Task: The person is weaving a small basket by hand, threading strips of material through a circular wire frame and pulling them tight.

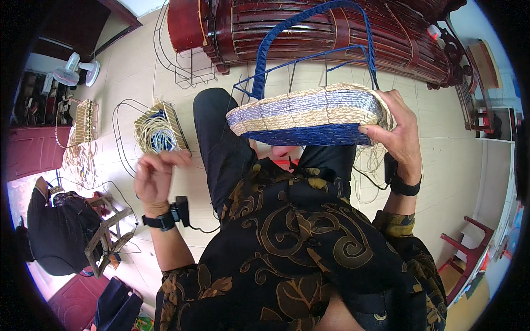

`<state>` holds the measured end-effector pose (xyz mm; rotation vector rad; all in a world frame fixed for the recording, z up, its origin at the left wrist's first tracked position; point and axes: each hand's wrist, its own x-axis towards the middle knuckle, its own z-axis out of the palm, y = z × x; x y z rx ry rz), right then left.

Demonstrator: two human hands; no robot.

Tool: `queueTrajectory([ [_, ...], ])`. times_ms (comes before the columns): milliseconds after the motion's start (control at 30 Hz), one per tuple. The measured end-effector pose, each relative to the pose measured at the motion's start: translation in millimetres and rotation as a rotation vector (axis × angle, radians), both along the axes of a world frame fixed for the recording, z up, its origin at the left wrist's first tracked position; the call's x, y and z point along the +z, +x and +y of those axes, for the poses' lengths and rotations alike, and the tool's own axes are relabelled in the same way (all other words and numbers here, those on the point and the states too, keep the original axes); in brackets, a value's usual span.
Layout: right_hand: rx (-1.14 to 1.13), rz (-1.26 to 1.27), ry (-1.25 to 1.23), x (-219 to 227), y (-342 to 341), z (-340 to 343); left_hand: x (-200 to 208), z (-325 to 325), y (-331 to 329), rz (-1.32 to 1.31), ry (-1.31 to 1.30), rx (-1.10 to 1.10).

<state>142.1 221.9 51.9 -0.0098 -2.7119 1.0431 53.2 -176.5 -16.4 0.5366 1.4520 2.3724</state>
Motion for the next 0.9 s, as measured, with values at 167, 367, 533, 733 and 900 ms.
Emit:
queueTrajectory([
  [167, 0.048, 0.041, -0.012, -5.4, -5.2, -3.9, 41.7, 43.6, -28.9, 0.371, -0.731, 0.986],
  [367, 0.067, 0.085, 0.023, -9.5, -10.6, -6.6, 30.8, 154.5, -46.9, -0.029, -0.437, 0.096],
  [533, 0.064, 0.085, 0.012, -14.7, -12.3, -9.3, 12.0, 179.0, -61.4, -0.293, -0.319, -0.072],
  [733, 0.068, 0.116, -0.011, -19.0, -14.1, -12.3, -2.1, 142.8, -50.1, -0.087, -0.007, -0.227],
  [900, 0.136, 0.144, 0.016, -15.6, -25.7, -23.8, -17.2, 93.3, 1.2, -0.135, -0.502, -0.391],
])
